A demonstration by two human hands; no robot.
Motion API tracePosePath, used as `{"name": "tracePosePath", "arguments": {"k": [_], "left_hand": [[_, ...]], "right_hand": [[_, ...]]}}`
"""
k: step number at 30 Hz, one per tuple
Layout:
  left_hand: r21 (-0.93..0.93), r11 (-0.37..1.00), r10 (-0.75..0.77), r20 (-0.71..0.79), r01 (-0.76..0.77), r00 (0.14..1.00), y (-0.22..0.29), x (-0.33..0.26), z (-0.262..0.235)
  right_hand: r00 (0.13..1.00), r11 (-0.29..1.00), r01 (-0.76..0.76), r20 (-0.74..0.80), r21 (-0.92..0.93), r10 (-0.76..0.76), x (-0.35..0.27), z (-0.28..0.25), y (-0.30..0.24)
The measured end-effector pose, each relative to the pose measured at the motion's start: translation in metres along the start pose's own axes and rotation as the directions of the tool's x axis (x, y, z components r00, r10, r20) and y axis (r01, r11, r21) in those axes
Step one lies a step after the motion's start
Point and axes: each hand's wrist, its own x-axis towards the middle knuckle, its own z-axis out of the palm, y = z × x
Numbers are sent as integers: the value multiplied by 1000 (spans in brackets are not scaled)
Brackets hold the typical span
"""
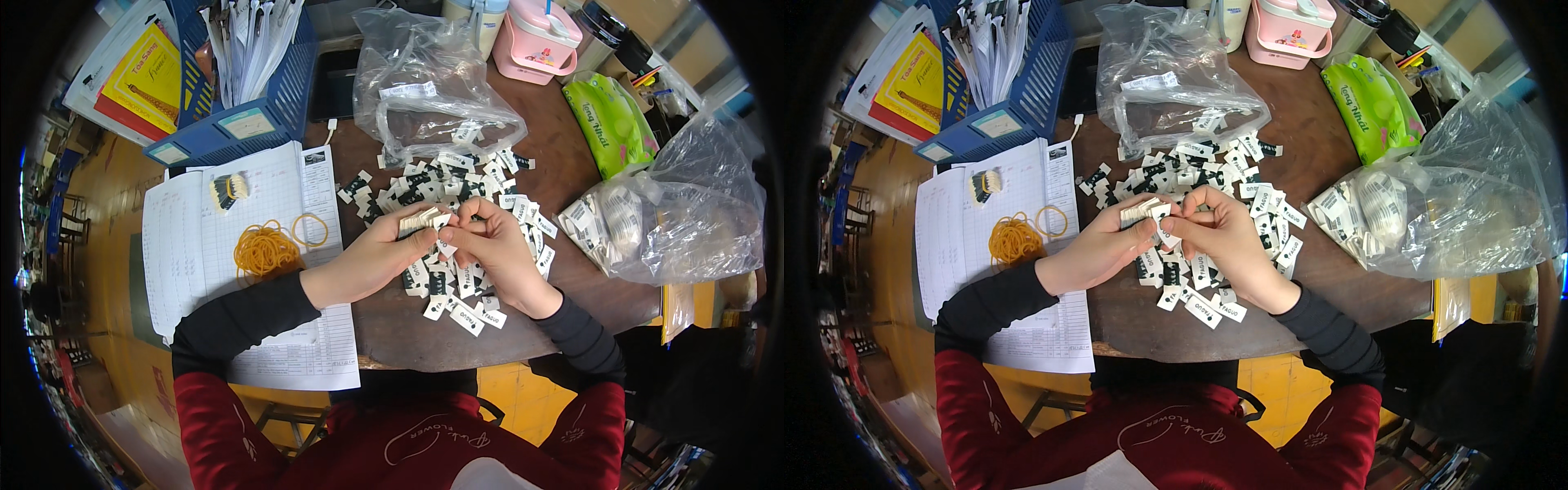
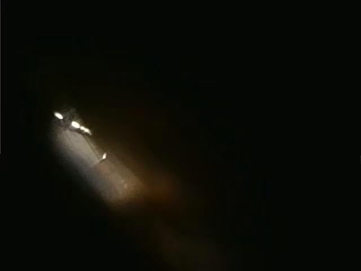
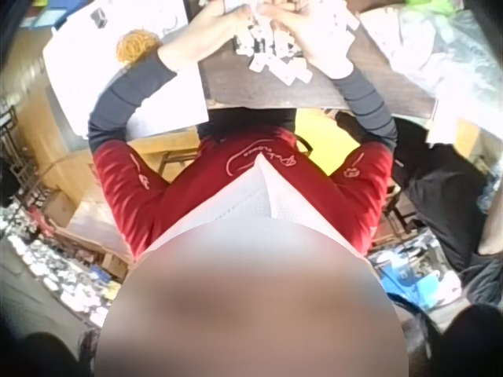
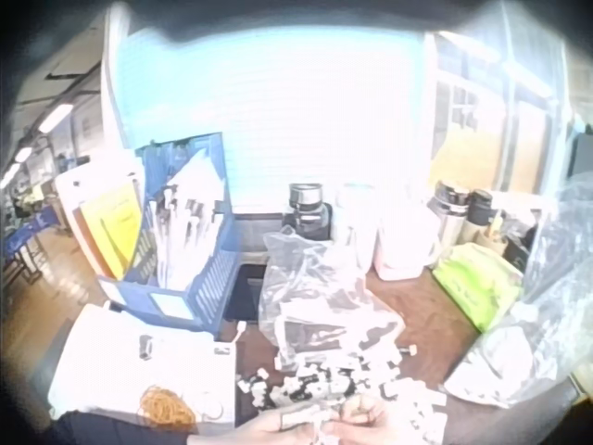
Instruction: The person sorts small white tags with black text on a table, picking them up and stacking them into bundles. A coworker places a large plastic bag of tags on the table. The person continues to gather and align the tags into neat stacks.
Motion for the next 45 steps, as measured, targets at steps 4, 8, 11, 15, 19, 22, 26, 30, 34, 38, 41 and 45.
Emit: {"name": "tracePosePath", "arguments": {"k": [4,8,11,15,19,22,26,30,34,38,41,45], "left_hand": [[-238,970,45,-10,-46,999,1,2,-1],[-279,959,49,-18,-52,999,6,0,-5],[-338,941,35,6,-31,999,7,-1,-4],[-312,950,-28,-65,6,997,5,0,-1],[-287,958,-40,-62,21,997,6,2,-4],[-303,953,-8,-33,-3,999,5,2,-5],[-293,956,-33,-35,21,999,4,2,-5],[-259,964,-52,42,62,998,5,2,-6],[-255,954,-137,103,159,985,4,-2,2],[-231,956,-136,195,180,971,5,-1,2],[-217,955,-157,207,202,966,4,-2,-2],[-226,949,-184,166,219,969,0,-2,-1]], "right_hand": [[978,891,194,12,-410,-207,-6,-2,-24],[969,506,239,168,-828,-182,-14,-18,-42],[921,246,383,348,-890,-176,-15,-19,-33],[954,326,294,297,-898,-42,-13,-25,-32],[952,233,306,294,-923,-86,-17,-28,-36],[935,156,354,346,-922,-80,-19,-25,-34],[944,376,291,327,-880,36,-15,-25,-41],[920,682,325,386,-655,-68,-14,-25,-50],[925,719,368,308,-589,-221,-10,-12,-34],[972,815,236,138,-529,-192,-4,-8,-19],[966,805,259,141,-533,-218,-4,-7,-15],[936,698,334,135,-634,-325,-3,-7,-15]]}}
